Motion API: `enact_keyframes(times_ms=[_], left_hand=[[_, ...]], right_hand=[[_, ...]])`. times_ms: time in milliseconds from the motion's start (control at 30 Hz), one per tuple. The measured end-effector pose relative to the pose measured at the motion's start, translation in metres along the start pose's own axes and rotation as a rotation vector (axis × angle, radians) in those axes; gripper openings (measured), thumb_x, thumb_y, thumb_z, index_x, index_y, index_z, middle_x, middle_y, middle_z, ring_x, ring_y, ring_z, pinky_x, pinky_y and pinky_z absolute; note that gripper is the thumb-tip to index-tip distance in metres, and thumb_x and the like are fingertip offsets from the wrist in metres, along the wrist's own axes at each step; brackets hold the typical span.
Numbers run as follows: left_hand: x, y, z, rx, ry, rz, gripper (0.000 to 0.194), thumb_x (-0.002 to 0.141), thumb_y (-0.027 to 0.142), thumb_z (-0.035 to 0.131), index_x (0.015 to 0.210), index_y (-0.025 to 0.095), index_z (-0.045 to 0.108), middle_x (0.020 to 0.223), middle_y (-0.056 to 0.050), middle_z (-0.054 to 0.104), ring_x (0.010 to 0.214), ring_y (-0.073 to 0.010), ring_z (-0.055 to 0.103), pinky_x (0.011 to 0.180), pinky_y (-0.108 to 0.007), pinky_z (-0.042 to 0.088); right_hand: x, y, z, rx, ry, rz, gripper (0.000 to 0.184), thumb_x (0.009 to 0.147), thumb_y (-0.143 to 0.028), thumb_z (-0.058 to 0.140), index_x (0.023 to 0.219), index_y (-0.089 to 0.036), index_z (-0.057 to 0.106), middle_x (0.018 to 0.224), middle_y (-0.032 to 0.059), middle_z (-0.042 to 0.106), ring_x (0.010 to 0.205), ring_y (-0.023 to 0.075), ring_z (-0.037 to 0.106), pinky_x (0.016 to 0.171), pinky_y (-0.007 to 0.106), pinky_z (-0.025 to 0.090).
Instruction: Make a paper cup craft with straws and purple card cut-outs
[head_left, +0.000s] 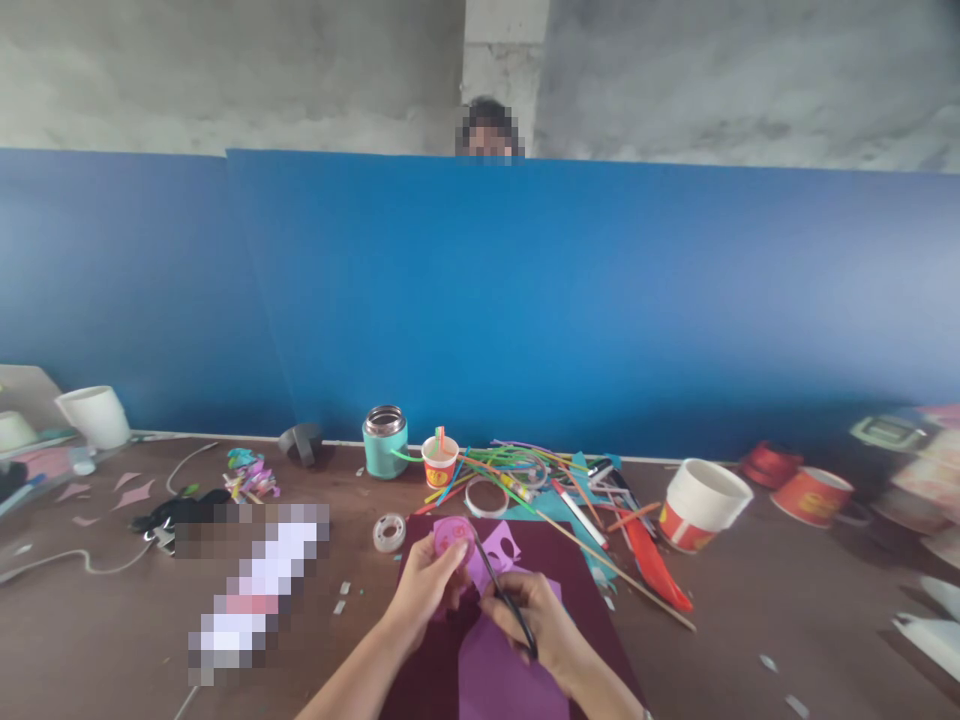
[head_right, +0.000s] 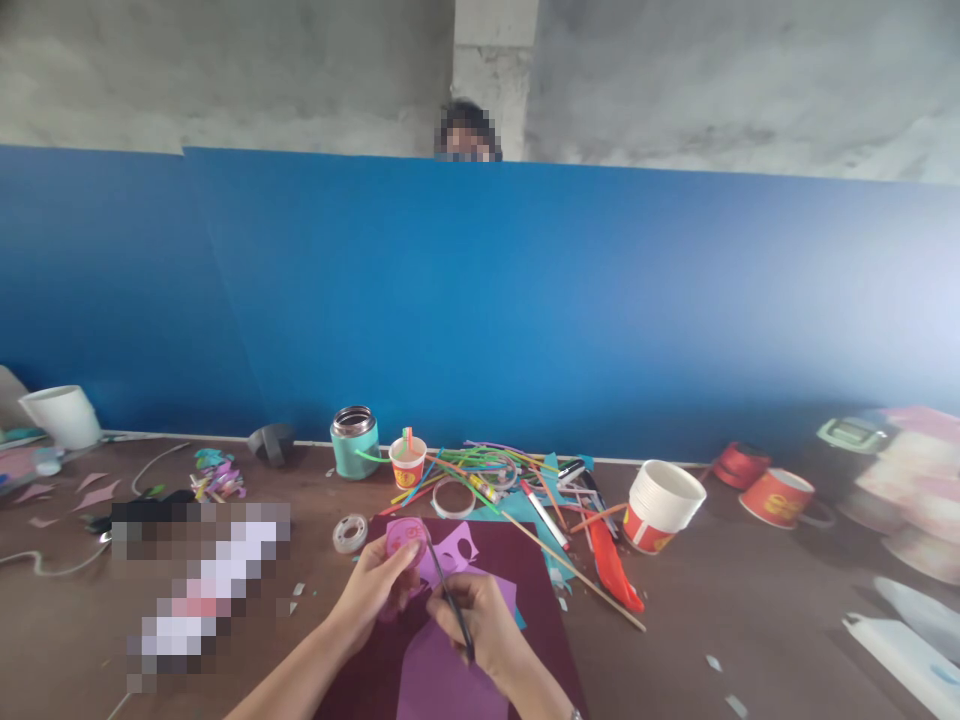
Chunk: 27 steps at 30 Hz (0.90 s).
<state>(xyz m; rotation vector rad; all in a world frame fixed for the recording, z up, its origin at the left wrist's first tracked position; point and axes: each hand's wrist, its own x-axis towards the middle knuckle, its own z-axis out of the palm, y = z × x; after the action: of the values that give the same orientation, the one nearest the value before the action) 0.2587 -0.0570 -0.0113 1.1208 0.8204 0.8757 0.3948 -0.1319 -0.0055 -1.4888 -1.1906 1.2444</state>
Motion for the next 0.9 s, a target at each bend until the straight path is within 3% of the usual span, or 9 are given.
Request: enact_keyframes(times_ms=[133, 500, 667, 900], left_hand=[[-0.0002, 0.0003, 0.0003, -0.034, 0.003, -0.016, 0.047, 0.064, 0.057, 0.066, 0.078, 0.013, 0.057, 0.058, -0.002, 0.065, 0.031, -0.0066, 0.048, 0.028, -0.015, 0.024], [0.0014, -0.0004, -0.0001, -0.080, 0.035, -0.009, 0.044, 0.063, 0.056, 0.068, 0.069, 0.015, 0.054, 0.048, 0.002, 0.059, 0.029, -0.0052, 0.043, 0.028, -0.015, 0.024], [0.0016, -0.0011, -0.0007, -0.031, -0.015, -0.027, 0.043, 0.062, 0.055, 0.068, 0.064, 0.014, 0.054, 0.044, 0.002, 0.055, 0.027, -0.0046, 0.040, 0.028, -0.016, 0.023], [0.0009, 0.0016, -0.0011, -0.014, -0.037, -0.043, 0.045, 0.063, 0.056, 0.066, 0.054, 0.015, 0.051, 0.035, 0.004, 0.048, 0.024, -0.0025, 0.032, 0.028, -0.016, 0.018]], right_hand=[[0.0003, 0.0004, 0.0003, -0.001, -0.004, -0.003, 0.026, 0.066, -0.039, 0.064, 0.061, -0.015, 0.054, 0.039, -0.0093, 0.038, 0.030, 0.0036, 0.033, 0.029, 0.016, 0.024], [0.0018, 0.0050, 0.0010, 0.002, 0.002, 0.001, 0.025, 0.067, -0.036, 0.064, 0.059, -0.016, 0.053, 0.040, -0.0087, 0.039, 0.030, 0.0039, 0.034, 0.029, 0.016, 0.023], [0.0041, 0.0082, 0.0014, 0.015, -0.001, 0.001, 0.024, 0.065, -0.038, 0.063, 0.066, -0.015, 0.056, 0.039, -0.0091, 0.040, 0.030, 0.0054, 0.037, 0.029, 0.017, 0.028], [0.0010, 0.0005, -0.0007, -0.025, -0.013, -0.023, 0.022, 0.067, -0.037, 0.058, 0.063, -0.015, 0.054, 0.041, -0.0088, 0.039, 0.031, 0.0041, 0.035, 0.030, 0.016, 0.025]])
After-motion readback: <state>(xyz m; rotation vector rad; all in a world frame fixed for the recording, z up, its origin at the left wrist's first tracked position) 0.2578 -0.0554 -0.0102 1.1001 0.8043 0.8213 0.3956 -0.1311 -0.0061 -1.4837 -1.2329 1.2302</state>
